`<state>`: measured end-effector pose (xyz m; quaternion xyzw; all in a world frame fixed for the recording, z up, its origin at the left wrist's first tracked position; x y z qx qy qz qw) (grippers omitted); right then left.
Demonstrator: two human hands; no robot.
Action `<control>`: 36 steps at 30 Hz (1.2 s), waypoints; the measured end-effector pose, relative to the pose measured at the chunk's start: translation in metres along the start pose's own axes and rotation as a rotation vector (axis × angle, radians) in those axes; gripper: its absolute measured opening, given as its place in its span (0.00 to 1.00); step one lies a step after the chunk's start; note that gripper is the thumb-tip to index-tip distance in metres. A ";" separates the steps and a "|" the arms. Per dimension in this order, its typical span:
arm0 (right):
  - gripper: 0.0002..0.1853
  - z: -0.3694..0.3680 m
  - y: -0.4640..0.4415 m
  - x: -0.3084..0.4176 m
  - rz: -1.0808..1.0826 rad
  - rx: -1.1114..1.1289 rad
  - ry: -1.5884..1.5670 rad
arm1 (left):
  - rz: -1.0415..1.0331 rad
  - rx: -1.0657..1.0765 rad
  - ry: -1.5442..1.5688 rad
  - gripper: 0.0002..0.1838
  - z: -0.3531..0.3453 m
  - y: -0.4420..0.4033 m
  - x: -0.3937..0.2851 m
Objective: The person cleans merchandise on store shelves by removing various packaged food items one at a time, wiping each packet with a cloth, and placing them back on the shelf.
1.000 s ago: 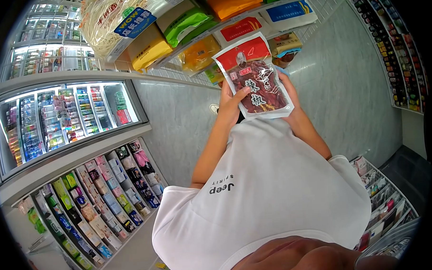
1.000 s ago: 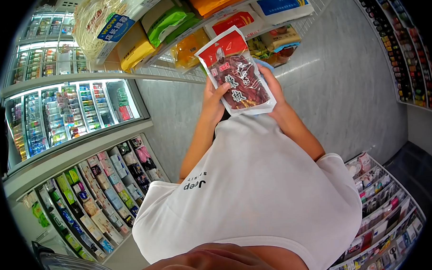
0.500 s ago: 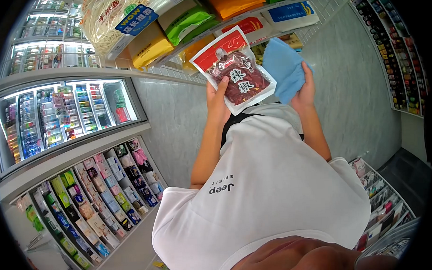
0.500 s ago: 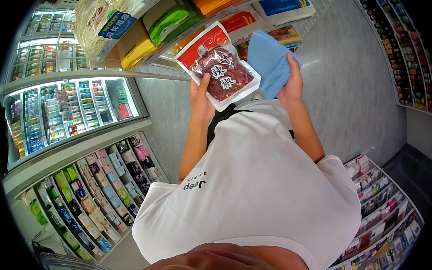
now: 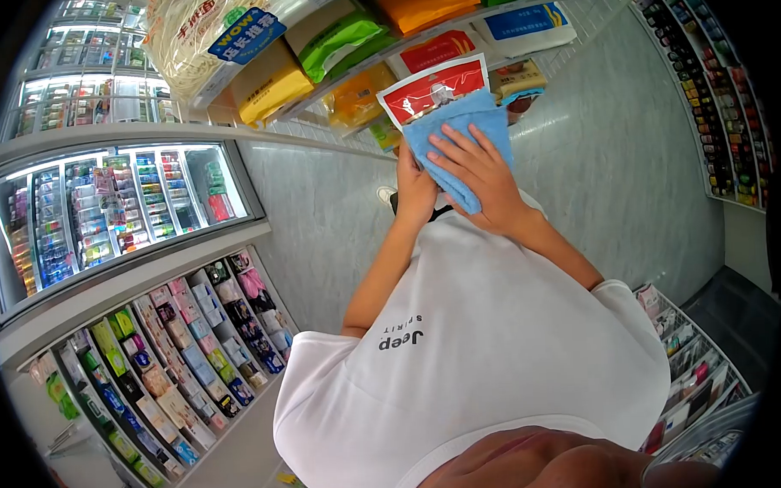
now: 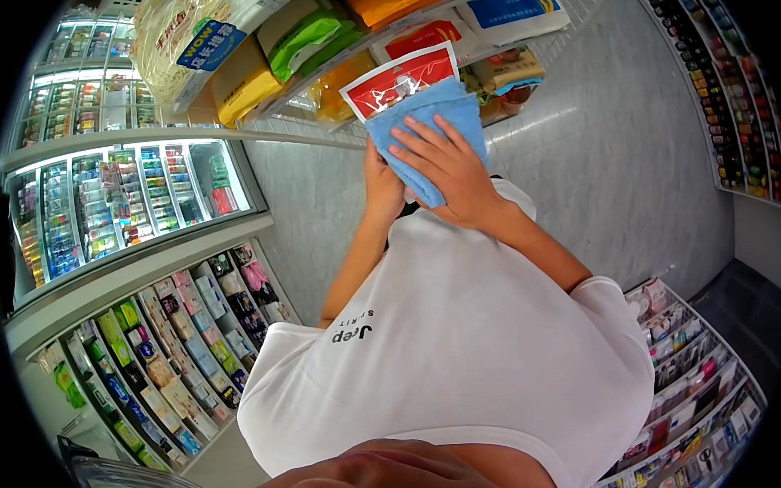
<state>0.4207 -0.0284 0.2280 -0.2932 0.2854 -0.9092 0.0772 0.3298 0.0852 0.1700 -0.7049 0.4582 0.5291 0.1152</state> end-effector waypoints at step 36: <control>0.23 0.018 -0.017 -0.028 -0.099 -0.151 0.068 | -0.061 0.211 -0.438 0.27 -0.009 0.005 -0.010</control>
Point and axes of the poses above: each hand's wrist, its own y-axis away from the middle knuckle, its own z-axis out of the back of the hand, x = y × z, the point moved 2 cm from there along -y, towards the middle knuckle, and after that the axes turned 12 degrees about z, right-handed, at the moved point
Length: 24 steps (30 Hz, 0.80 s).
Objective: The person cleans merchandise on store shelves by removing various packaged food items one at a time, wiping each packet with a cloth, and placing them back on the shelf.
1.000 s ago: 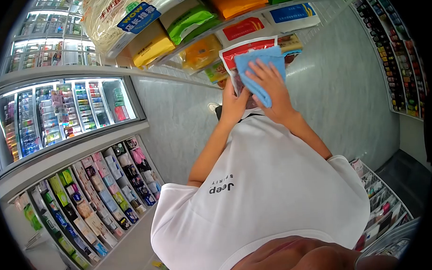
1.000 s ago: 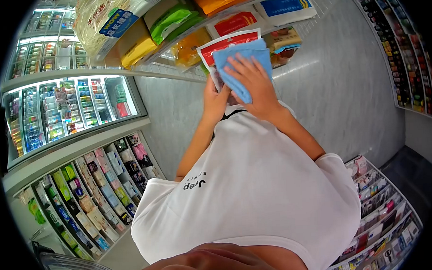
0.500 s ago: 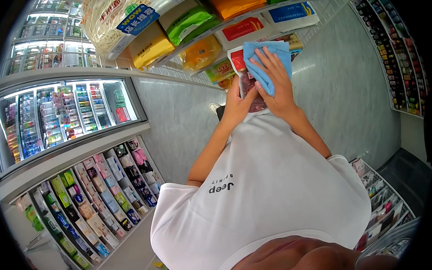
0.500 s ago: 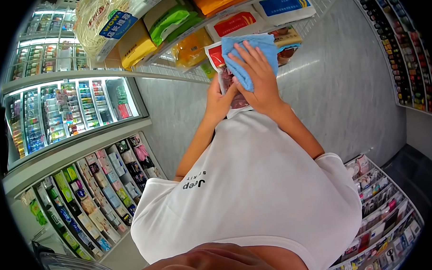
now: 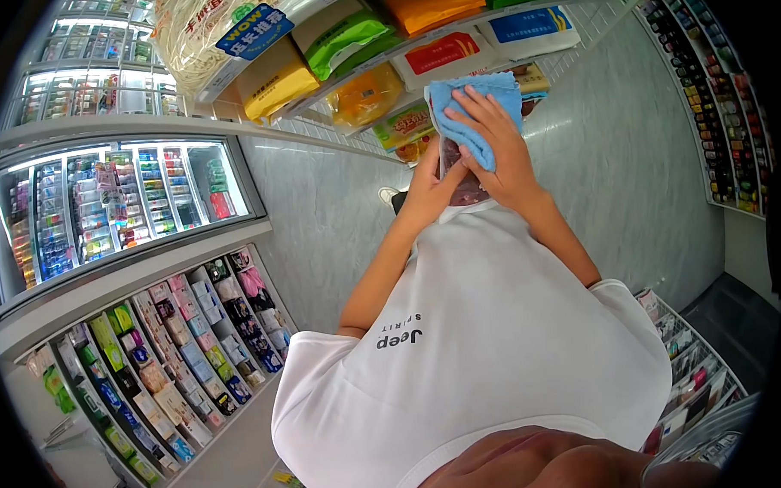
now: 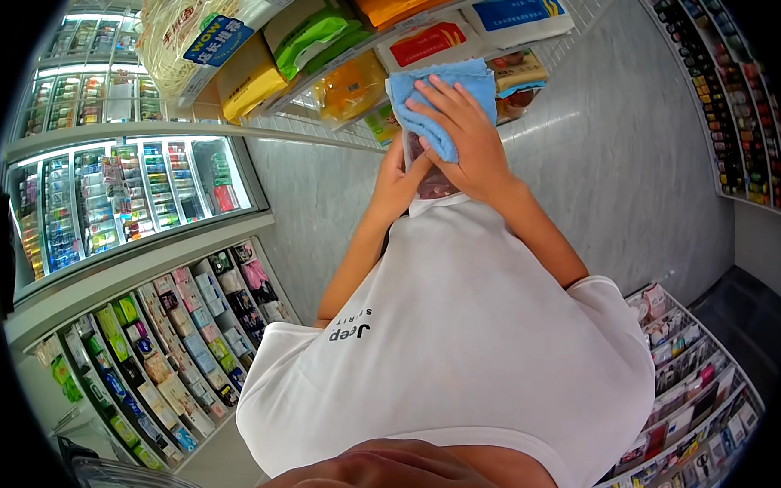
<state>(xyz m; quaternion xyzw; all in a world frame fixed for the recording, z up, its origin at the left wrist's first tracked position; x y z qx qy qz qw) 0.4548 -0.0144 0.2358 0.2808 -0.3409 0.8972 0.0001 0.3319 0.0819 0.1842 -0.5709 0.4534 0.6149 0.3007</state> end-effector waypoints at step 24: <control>0.25 0.000 0.019 0.019 0.201 0.387 0.015 | 0.511 0.125 1.164 0.29 0.004 -0.011 -0.003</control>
Point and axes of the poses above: each hand's wrist, its own y-axis away from the middle knuckle, its own z-axis out of the back of the hand, x = y × z, the point moved 2 cm from there along -y, towards the middle knuckle, and after that the axes turned 12 degrees about z, right-handed, at the moved point
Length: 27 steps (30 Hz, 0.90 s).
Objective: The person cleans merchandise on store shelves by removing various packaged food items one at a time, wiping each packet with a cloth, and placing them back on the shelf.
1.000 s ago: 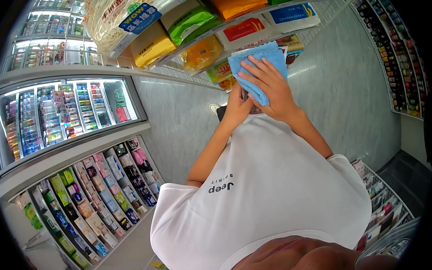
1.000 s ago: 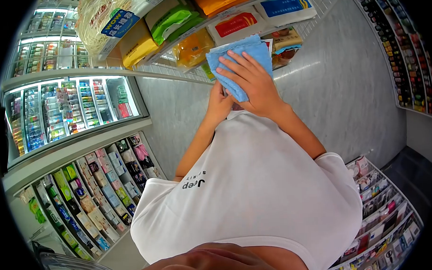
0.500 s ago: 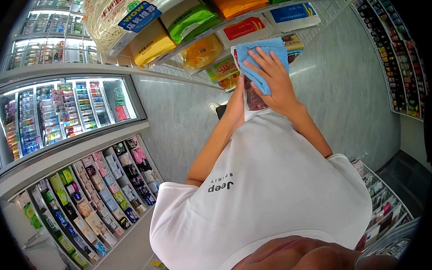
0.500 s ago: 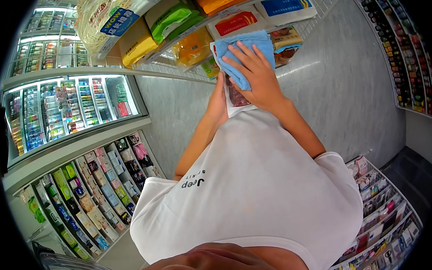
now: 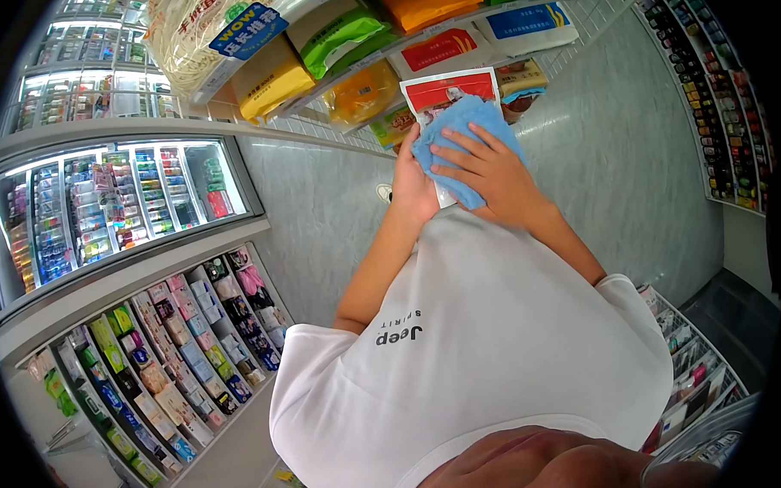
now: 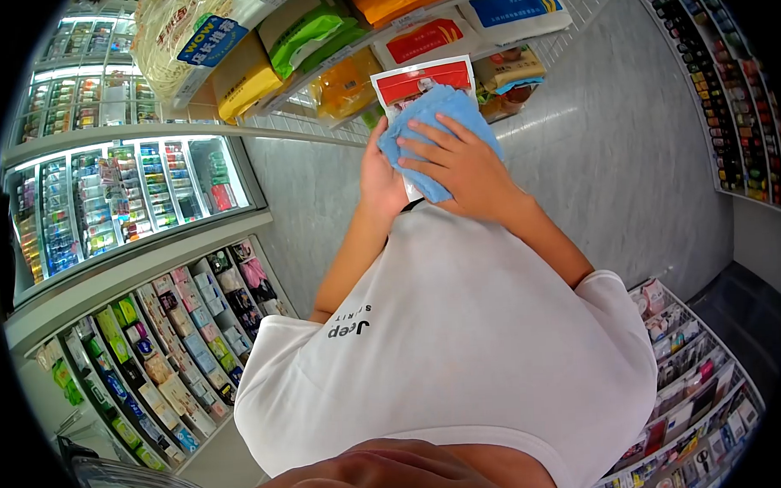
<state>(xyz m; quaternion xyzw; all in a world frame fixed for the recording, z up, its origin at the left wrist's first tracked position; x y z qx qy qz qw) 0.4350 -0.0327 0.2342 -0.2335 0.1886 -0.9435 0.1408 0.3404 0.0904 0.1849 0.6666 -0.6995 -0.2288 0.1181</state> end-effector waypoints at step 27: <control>0.25 -0.041 0.038 -0.040 -0.515 -0.835 -0.525 | -0.234 0.108 -0.231 0.29 -0.021 -0.005 0.012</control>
Point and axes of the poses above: each hand's wrist, its own y-axis away from the middle knuckle, its own z-axis out of the back of the hand, x = y × z, the point moved 2 cm from there along -y, towards the middle knuckle, and after that the axes turned 12 degrees about z, right-handed, at the moved point
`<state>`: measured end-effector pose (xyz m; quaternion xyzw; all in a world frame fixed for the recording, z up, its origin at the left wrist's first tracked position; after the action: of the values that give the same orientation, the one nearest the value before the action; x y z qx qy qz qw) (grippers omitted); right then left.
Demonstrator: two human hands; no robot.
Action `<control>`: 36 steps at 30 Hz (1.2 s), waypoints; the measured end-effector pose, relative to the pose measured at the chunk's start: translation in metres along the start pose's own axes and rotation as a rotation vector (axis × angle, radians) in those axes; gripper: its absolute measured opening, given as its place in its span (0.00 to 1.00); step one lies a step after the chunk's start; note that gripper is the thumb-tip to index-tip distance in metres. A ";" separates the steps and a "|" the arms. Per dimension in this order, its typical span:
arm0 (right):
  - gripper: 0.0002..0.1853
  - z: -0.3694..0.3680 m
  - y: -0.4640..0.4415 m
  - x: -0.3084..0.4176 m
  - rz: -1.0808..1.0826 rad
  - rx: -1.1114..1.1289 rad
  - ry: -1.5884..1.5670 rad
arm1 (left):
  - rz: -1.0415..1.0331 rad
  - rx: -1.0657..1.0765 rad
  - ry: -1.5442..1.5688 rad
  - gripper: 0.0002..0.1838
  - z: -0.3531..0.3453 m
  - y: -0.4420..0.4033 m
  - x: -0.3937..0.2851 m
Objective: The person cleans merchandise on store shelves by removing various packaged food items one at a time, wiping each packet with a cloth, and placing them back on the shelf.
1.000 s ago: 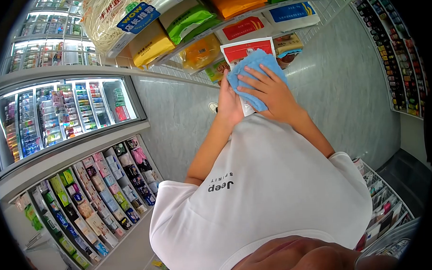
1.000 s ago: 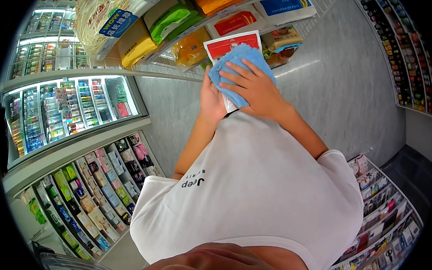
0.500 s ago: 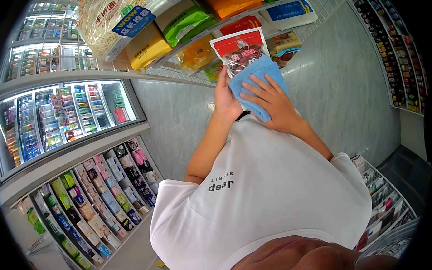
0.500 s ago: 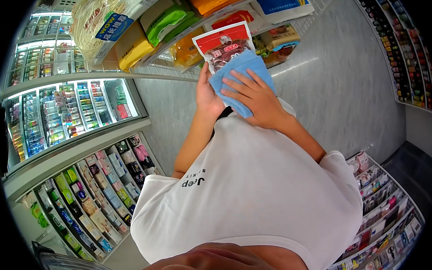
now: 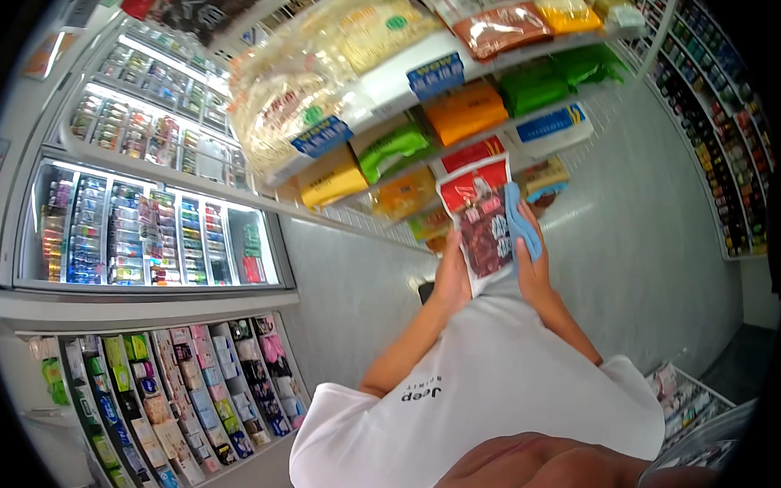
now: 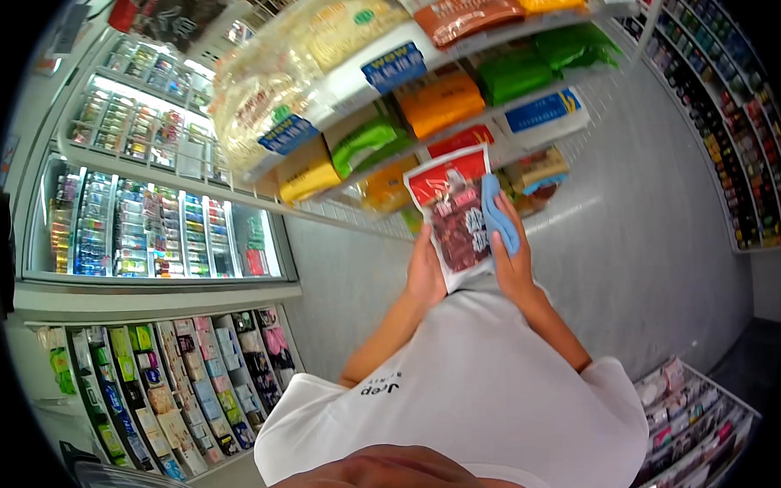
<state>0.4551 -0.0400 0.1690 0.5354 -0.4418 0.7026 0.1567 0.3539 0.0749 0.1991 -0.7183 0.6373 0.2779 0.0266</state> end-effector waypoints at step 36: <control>0.28 0.040 0.008 -0.064 -0.404 -0.544 -0.566 | -0.808 -0.084 -0.959 0.48 -0.126 0.025 -0.146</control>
<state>0.4982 -0.0593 0.1101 0.7217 -0.5227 0.3417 0.2987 0.3721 0.1526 0.3768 -0.6982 0.2213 0.5621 0.3842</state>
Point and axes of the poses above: each hand's wrist, its own y-axis away from the middle knuckle, its own z-axis out of the back of the hand, x = y × z, the point moved 2 cm from there along -y, towards the middle knuckle, and after that the axes turned 12 degrees about z, right-handed, at the moved point
